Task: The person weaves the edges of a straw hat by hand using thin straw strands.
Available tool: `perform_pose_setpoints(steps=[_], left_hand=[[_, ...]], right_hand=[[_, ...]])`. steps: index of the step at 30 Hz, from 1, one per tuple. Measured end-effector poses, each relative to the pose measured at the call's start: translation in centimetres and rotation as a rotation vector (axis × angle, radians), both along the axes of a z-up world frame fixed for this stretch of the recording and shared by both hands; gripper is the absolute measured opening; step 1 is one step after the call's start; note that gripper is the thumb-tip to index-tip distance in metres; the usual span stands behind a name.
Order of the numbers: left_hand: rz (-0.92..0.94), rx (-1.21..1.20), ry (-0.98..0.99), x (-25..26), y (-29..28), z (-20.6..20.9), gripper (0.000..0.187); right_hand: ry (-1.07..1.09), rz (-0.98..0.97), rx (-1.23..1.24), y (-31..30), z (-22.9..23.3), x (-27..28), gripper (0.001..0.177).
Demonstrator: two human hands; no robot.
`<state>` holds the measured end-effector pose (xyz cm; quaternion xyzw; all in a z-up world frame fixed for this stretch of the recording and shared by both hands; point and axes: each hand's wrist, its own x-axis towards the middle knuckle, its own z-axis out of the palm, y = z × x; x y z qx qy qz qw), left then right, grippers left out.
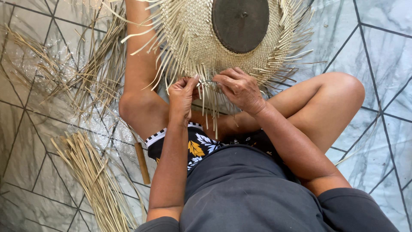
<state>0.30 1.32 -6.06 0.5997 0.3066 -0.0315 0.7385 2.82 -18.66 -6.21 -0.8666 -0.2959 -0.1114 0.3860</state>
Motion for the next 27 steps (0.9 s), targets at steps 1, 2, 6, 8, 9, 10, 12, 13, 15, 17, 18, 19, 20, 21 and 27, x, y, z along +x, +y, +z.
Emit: perform_pose_setpoints(steps=[1, 2, 6, 8, 9, 10, 12, 13, 15, 17, 18, 19, 20, 21, 27], left_hand=[[0.0, 0.0, 0.0, 0.0, 0.1, 0.1, 0.022], [-0.003, 0.006, -0.008, 0.0, 0.2, 0.2, 0.022], [-0.021, 0.026, -0.015, 0.2, 0.2, 0.4, 0.022], [-0.022, 0.034, -0.023, 0.2, 0.5, -0.4, 0.021], [-0.023, 0.04, -0.026, 0.3, 0.4, -0.8, 0.02], [-0.03, 0.032, -0.031, -0.4, 1.7, -2.2, 0.02], [-0.044, 0.214, -0.008, 0.1, 2.2, -5.5, 0.018], [-0.101, 0.184, -0.038, -0.1, 2.2, -5.2, 0.018], [-0.021, 0.171, 0.045, -0.2, 2.6, -5.6, 0.018], [-0.041, 0.116, 0.036, 0.4, 1.4, -4.3, 0.019], [-0.001, 0.094, 0.056, 0.3, 1.5, -3.7, 0.022], [-0.023, 0.082, 0.049, 0.3, 1.1, -3.3, 0.022], [-0.007, 0.056, 0.024, 0.3, 0.9, -2.9, 0.019], [0.016, 0.033, 0.003, -0.1, 0.9, -2.5, 0.021], [0.028, 0.083, -0.036, -0.6, 0.0, -3.4, 0.03]], right_hand=[[0.0, 0.0, 0.0, 0.0, 0.3, 0.0, 0.021], [0.071, 0.006, 0.053, 0.0, 0.7, 0.0, 0.021], [0.419, 0.114, 0.4, -0.1, 0.5, -0.1, 0.02], [0.328, 0.071, 0.268, -0.1, 1.9, 0.0, 0.022], [0.241, 0.027, 0.134, -0.4, 2.6, 0.0, 0.024], [0.236, 0.019, 0.127, 0.1, 1.3, -0.2, 0.024], [0.104, 0.085, 0.128, -1.0, -1.1, 0.2, 0.023], [0.079, 0.025, 0.1, -0.8, -0.7, -0.1, 0.023], [0.075, -0.022, 0.113, -0.6, -0.6, -0.3, 0.019], [0.231, 0.018, 0.277, -1.1, -0.9, -0.2, 0.021], [0.408, 0.124, 0.48, -0.8, -1.2, -0.1, 0.023], [0.397, 0.101, 0.471, -0.9, -1.3, -0.1, 0.023], [0.441, 0.095, 0.384, -0.9, -1.4, 0.0, 0.021], [0.491, 0.094, 0.3, -0.7, -1.6, -0.2, 0.02], [-0.147, -0.002, -0.106, -0.9, 0.0, -0.8, 0.018]])
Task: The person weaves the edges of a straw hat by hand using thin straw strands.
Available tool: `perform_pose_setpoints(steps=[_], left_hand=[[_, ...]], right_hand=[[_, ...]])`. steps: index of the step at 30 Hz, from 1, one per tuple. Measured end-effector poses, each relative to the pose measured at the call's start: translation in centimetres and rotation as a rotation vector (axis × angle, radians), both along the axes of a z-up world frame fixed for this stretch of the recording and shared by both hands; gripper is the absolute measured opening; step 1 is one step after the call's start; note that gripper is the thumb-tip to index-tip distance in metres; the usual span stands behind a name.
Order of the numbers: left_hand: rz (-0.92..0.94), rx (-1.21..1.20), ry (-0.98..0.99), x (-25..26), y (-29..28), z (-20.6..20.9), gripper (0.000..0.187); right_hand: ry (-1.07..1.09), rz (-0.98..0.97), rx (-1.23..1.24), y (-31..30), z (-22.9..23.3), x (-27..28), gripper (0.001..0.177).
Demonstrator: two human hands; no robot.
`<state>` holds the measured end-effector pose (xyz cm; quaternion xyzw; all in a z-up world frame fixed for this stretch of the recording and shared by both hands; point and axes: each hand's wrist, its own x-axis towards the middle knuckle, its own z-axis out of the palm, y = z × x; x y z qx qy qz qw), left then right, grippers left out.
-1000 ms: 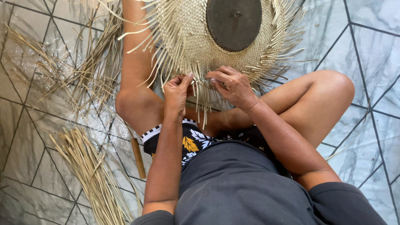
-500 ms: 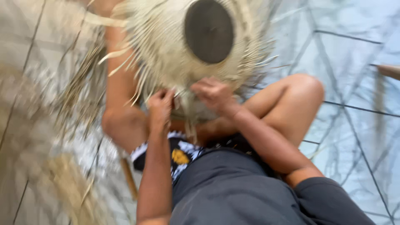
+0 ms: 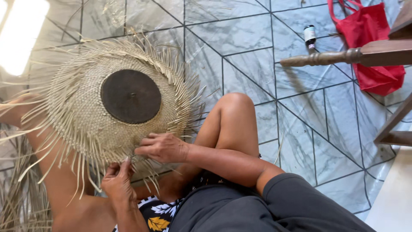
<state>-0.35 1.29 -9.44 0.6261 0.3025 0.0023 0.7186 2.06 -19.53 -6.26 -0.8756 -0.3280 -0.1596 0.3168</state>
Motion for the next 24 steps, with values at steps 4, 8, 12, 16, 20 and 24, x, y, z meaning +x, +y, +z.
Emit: perform_pose_setpoints(steps=[4, 8, 12, 16, 20, 24], left_hand=[[0.011, -0.019, 0.028, 0.3, -0.1, 0.5, 0.031], [0.025, -0.01, 0.058, 0.3, 0.1, 0.6, 0.031], [0.037, -0.029, 0.069, 0.3, 0.1, 0.3, 0.032], [0.015, -0.003, 0.064, 0.5, 0.4, 0.0, 0.034], [-0.039, 0.08, 0.019, 0.6, 1.1, -1.9, 0.021], [-0.03, 0.063, -0.095, 0.2, 1.7, -2.4, 0.02]], right_hand=[[-0.238, -0.004, -0.099, -0.8, 0.5, 0.4, 0.025], [0.316, 0.017, 0.116, -0.4, -1.2, 0.1, 0.023], [0.096, 0.022, 0.011, -0.5, -0.8, 0.2, 0.023], [0.045, -0.046, -0.027, -1.2, -0.8, 0.4, 0.02], [0.177, 0.053, 0.098, -2.1, -0.6, 0.8, 0.019], [0.173, 0.026, 0.126, -1.0, -2.0, 1.2, 0.021]])
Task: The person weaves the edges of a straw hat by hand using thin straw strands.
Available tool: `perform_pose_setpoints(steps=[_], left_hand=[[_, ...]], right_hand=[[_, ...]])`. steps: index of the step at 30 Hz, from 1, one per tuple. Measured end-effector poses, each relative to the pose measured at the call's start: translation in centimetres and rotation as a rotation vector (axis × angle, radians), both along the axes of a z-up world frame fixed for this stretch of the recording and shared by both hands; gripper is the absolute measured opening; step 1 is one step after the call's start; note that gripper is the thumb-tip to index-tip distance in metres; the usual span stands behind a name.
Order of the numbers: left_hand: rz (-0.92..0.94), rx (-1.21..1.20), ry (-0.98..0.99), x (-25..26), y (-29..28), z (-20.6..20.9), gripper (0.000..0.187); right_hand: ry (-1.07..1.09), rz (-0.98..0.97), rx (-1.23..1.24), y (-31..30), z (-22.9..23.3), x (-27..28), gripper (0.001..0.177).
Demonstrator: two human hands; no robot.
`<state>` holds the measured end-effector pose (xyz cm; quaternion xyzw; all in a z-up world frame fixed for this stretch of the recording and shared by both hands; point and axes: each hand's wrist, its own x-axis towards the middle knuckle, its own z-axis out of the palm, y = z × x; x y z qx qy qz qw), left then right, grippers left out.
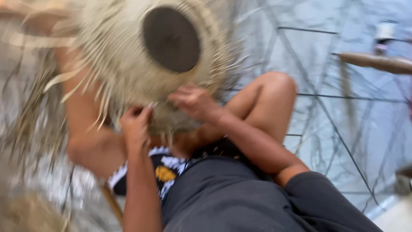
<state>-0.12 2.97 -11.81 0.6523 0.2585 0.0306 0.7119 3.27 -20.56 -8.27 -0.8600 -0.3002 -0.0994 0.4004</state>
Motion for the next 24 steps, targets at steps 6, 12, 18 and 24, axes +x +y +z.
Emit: perform_pose_setpoints(steps=[6, 12, 18, 24], left_hand=[[-0.029, -0.245, 0.153, -0.2, 0.0, 3.7, 0.009], [-0.095, -0.232, 0.02, -0.4, 0.6, 2.8, 0.013], [-0.041, -0.107, -0.033, -0.7, 0.3, 1.3, 0.013], [0.114, -0.094, -0.052, -0.1, -1.6, 1.3, 0.004]], right_hand=[[-0.027, -0.037, -0.148, 0.3, 0.6, 0.0, 0.02], [-0.044, -0.018, -0.059, 0.5, 1.1, 0.1, 0.02], [-0.142, -0.018, -0.068, 0.8, 1.1, -0.2, 0.018], [-0.258, -0.094, -0.066, 1.3, 0.7, -0.8, 0.015]])
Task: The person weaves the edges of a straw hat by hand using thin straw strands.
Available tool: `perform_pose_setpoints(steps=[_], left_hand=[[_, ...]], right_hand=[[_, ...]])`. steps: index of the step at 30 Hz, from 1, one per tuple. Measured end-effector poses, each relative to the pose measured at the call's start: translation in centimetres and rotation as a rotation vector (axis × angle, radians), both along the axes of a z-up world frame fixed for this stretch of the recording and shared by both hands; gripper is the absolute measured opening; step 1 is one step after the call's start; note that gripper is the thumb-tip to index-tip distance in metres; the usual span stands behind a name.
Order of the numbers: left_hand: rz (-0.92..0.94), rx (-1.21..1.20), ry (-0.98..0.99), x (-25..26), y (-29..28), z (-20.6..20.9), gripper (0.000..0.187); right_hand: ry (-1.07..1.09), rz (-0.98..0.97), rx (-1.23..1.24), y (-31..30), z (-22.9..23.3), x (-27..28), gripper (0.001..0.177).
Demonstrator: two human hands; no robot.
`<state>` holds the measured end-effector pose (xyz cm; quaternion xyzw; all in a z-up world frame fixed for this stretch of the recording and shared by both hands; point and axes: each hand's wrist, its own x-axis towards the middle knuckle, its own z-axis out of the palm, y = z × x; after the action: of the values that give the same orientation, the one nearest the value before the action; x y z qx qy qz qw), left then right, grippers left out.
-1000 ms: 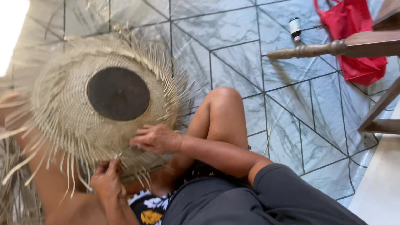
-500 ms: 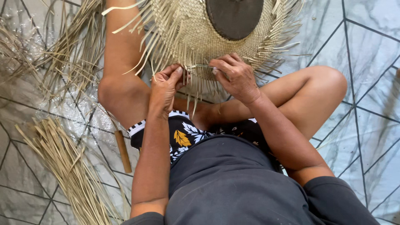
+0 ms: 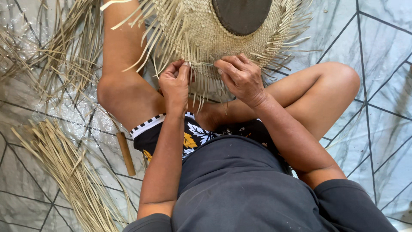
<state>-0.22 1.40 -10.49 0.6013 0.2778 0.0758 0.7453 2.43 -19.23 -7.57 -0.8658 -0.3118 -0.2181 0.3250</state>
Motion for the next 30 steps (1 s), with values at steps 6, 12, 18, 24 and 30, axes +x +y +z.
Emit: perform_pose_setpoints(steps=[6, 12, 18, 24, 30], left_hand=[[0.041, -0.008, 0.009, -0.3, -0.1, 1.9, 0.006], [0.01, -0.118, 0.133, -0.8, -0.8, 6.9, 0.029], [0.048, 0.156, 0.056, -0.5, -1.6, 4.2, 0.013], [0.092, 0.033, 0.031, -0.2, -1.4, 3.6, 0.015], [0.044, -0.047, 0.065, -0.4, -1.1, 2.6, 0.013]], right_hand=[[0.066, -0.055, -0.043, 0.3, 0.1, -0.4, 0.016], [0.116, -0.019, -0.005, 0.3, 0.6, -0.3, 0.015], [0.143, 0.025, 0.081, 0.4, 0.8, -0.1, 0.017], [0.473, 0.106, 0.474, 0.5, 0.4, -0.5, 0.018], [0.128, 0.005, 0.151, -0.2, 2.4, 0.0, 0.02]])
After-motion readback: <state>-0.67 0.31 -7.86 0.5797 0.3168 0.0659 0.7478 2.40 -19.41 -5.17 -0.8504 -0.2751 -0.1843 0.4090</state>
